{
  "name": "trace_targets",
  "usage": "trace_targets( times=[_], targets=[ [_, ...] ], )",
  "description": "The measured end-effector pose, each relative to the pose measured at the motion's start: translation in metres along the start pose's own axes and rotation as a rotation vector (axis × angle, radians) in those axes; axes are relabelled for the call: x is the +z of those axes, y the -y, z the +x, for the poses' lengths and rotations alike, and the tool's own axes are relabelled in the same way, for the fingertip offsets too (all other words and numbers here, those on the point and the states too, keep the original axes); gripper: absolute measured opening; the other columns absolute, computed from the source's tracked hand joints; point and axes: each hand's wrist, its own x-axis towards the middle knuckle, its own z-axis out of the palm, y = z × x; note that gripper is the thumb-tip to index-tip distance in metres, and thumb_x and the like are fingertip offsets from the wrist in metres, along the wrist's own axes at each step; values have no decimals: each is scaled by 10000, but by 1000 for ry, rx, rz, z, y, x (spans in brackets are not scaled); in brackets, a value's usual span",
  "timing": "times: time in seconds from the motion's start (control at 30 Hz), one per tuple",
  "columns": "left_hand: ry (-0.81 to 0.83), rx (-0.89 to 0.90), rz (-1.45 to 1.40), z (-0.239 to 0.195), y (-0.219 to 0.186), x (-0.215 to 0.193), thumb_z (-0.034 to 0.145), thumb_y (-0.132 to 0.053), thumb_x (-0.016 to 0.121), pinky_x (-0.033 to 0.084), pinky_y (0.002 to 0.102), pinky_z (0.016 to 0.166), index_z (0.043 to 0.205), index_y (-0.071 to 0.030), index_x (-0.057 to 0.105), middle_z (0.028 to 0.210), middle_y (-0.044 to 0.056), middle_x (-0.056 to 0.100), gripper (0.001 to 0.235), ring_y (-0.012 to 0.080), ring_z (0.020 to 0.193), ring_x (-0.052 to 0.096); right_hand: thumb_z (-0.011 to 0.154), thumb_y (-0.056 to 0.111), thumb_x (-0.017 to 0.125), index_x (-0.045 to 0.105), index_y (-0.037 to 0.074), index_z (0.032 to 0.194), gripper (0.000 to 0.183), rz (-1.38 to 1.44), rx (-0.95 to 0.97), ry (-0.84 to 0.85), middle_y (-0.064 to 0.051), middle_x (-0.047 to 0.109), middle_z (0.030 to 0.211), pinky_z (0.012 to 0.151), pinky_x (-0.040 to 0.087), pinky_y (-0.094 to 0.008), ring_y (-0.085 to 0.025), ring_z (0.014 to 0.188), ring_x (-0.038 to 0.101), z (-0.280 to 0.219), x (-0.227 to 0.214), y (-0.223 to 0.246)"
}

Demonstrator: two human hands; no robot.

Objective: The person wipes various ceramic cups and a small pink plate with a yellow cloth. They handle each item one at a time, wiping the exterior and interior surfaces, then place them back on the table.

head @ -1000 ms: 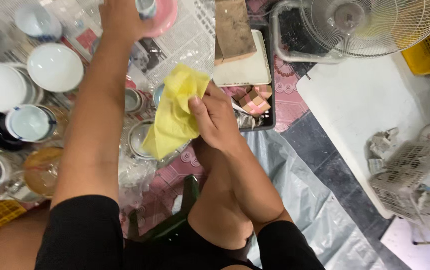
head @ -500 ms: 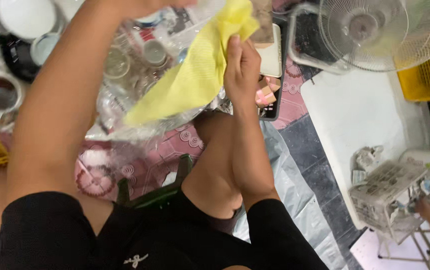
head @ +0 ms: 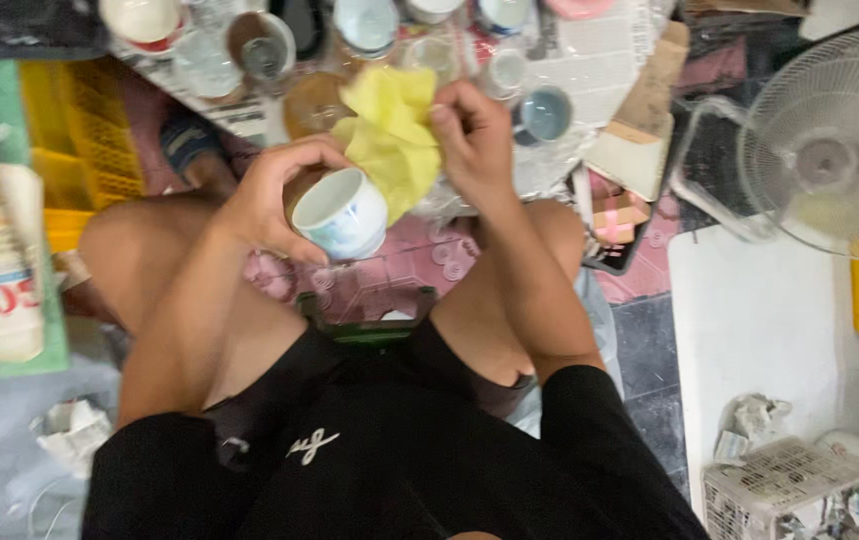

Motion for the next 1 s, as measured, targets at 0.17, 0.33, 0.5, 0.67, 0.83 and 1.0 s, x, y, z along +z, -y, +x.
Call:
trace_targets(
  times=[0.17, 0.33, 0.5, 0.67, 0.83, 1.0],
  targets=[
    [-143, 149, -348, -32, 17, -17, 586, -483, 969, 439, 305, 1065, 1282, -2, 611, 1303, 98, 545, 918, 191, 1195, 554, 995, 107, 659, 663, 6, 1001, 101, -93, 96, 222, 33, 635, 858, 700, 465, -242, -49, 791, 552, -11, -25, 4],
    [-282, 251, -56, -31, 9, -12, 656, -395, 922, 402, 328, 1137, 1318, -32, 564, 1410, 115, 463, 835, 203, 1301, 486, 850, 217, 822, 625, 8, 927, 297, -83, -29, 521, -36, 574, 921, 769, 444, -271, -107, 858, 531, -12, -20, 24],
    [-466, 253, 155, -22, 7, 0, 748, -289, 981, 418, 330, 1137, 1358, -61, 439, 1504, 133, 411, 847, 193, 1333, 500, 943, 221, 752, 665, 14, 1161, 313, 251, 184, -228, -39, 680, 1063, 867, 518, -278, -123, 960, 619, -7, -2, 0],
    [-449, 143, 50, -21, -1, 10, 844, -220, 966, 490, 345, 1171, 1439, -16, 439, 1435, 119, 570, 821, 203, 1313, 607, 902, 85, 730, 613, -30, 1098, 256, -21, -58, -175, -31, 628, 1006, 843, 479, -254, -97, 918, 571, -16, -20, -4],
    [-348, 180, 174, -13, -9, 9, 718, -294, 962, 502, 351, 1095, 1413, -23, 568, 1322, 114, 611, 843, 230, 1237, 630, 860, -27, 716, 635, -48, 943, 118, -238, -290, -221, -49, 585, 887, 744, 422, -251, -149, 840, 521, -19, -17, -6],
    [-340, 247, 311, -14, -10, 17, 689, -332, 966, 515, 359, 1029, 1349, -37, 583, 1296, 133, 553, 818, 281, 1227, 613, 954, -33, 692, 724, -69, 997, 65, -265, -406, -130, -131, 570, 1117, 810, 501, -295, -250, 997, 572, -18, -12, 11]
  ],
)
